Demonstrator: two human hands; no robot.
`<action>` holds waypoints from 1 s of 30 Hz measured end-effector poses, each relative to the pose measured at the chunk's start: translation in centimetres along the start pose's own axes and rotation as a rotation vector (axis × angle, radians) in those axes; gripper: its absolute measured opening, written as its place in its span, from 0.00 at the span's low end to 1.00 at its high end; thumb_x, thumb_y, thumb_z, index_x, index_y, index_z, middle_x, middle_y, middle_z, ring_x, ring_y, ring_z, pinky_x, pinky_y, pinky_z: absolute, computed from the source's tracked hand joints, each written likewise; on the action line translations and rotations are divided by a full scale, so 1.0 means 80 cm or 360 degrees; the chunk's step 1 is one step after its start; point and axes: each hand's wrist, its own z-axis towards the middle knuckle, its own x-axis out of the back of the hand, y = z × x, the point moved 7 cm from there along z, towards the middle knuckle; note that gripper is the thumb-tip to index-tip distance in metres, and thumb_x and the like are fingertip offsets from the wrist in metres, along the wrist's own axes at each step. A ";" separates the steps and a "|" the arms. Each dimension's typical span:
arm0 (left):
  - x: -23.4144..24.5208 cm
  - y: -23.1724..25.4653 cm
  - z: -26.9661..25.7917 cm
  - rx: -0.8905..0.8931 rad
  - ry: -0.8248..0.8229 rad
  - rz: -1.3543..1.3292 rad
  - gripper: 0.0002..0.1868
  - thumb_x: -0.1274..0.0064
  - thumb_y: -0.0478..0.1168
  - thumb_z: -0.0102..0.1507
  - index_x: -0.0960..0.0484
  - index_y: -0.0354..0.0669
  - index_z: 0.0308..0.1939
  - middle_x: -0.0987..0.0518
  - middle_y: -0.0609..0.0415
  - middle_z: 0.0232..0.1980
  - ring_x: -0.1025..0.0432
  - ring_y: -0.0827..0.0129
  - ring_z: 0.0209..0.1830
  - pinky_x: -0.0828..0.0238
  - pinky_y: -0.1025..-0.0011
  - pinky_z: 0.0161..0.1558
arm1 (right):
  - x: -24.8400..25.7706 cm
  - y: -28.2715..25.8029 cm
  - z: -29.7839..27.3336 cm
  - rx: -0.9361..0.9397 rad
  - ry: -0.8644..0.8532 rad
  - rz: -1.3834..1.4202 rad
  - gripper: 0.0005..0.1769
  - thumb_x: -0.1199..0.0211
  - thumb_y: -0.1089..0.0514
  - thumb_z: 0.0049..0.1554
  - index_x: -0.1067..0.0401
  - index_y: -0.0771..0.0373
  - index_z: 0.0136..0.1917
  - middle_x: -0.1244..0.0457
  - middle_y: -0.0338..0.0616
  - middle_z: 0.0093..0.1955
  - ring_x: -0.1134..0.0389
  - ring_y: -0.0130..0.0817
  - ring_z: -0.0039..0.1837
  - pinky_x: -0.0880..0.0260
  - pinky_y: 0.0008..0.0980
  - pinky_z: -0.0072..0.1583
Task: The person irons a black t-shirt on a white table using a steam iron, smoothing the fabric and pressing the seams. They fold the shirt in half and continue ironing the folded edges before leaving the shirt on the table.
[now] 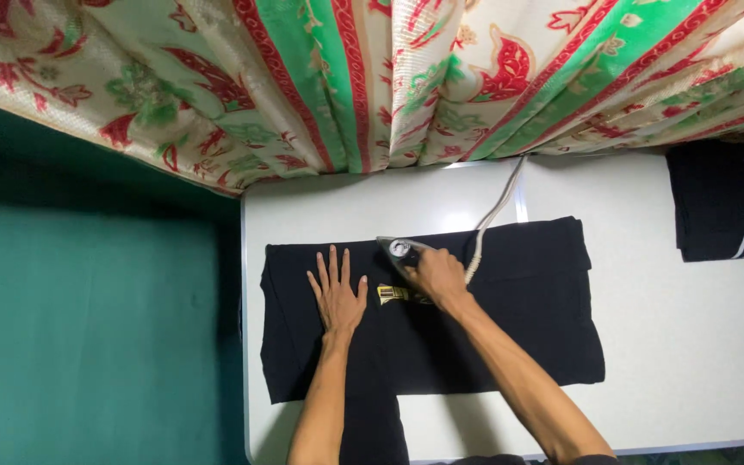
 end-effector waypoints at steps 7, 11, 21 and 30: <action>0.024 -0.042 0.005 0.0031 -0.0193 0.0079 0.38 0.58 0.64 0.66 0.45 0.60 0.78 0.56 0.52 0.84 0.61 0.51 0.83 0.66 0.33 0.72 | 0.057 0.119 -0.004 -0.0435 0.0207 0.0105 0.25 0.34 0.40 0.54 0.20 0.57 0.58 0.28 0.61 0.48 0.26 0.61 0.55 0.25 0.55 0.56; 0.038 -0.103 0.019 0.0130 -0.0087 0.0123 0.36 0.59 0.59 0.68 0.42 0.55 0.78 0.52 0.47 0.84 0.58 0.50 0.83 0.60 0.31 0.71 | 0.090 0.147 -0.027 -0.0606 0.0331 0.0318 0.24 0.36 0.42 0.56 0.19 0.63 0.55 0.29 0.66 0.49 0.27 0.65 0.56 0.26 0.57 0.57; 0.013 0.056 0.042 -0.0268 -0.0174 -0.0060 0.33 0.54 0.52 0.67 0.38 0.50 0.75 0.49 0.41 0.82 0.58 0.45 0.82 0.69 0.32 0.72 | 0.008 0.058 -0.016 -0.0345 0.0133 0.0232 0.24 0.38 0.40 0.55 0.21 0.51 0.60 0.29 0.60 0.50 0.27 0.62 0.57 0.24 0.55 0.57; 0.023 -0.015 0.053 0.0022 -0.0095 0.0067 0.32 0.61 0.52 0.71 0.41 0.50 0.78 0.51 0.42 0.83 0.60 0.44 0.83 0.64 0.34 0.73 | 0.069 0.211 -0.043 -0.0705 0.0387 0.0400 0.25 0.31 0.42 0.53 0.19 0.63 0.55 0.29 0.66 0.49 0.28 0.64 0.57 0.26 0.57 0.57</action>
